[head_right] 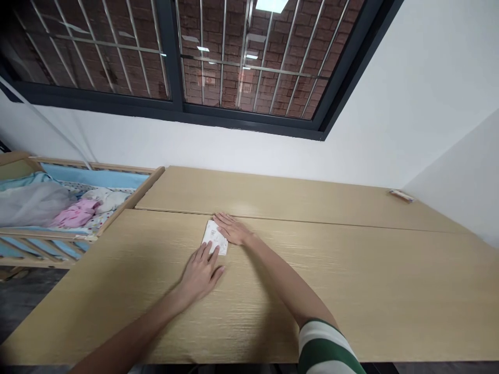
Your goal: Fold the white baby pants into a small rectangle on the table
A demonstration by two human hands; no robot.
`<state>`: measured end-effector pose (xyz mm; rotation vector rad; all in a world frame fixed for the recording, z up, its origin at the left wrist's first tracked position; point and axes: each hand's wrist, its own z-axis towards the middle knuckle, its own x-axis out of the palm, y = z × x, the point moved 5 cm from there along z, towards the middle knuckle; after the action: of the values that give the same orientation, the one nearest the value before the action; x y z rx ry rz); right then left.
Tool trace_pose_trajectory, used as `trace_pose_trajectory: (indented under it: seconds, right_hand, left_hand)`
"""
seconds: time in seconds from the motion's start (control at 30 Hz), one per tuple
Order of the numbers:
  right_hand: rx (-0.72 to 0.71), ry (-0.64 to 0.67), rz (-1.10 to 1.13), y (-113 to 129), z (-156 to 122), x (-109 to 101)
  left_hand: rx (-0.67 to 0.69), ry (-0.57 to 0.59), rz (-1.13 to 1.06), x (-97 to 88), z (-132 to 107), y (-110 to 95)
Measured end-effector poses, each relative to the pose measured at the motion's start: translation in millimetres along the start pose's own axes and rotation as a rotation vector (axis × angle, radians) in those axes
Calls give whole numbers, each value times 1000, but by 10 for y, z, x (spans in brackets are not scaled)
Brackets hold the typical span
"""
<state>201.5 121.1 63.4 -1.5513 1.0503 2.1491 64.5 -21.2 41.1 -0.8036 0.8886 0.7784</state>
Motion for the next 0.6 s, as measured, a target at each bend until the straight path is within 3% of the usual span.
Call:
trace_pose_trajectory:
  seconds: [0.17,0.33,0.47,0.6]
  right_hand:
    - [156,-179,-115,30,-129,-3]
    - [301,-284,-78,80,-212,23]
    - [353,-358,10,252,-286,82]
    - [537,-466,96,562,-471,207]
  left_hand:
    - [-159,5,-66,-141,172,327]
    - [-368,16,-19,-88,221,552]
    - [-362,47,-79,-85,283,551]
    - [-303,120,-195,-260,243,572]
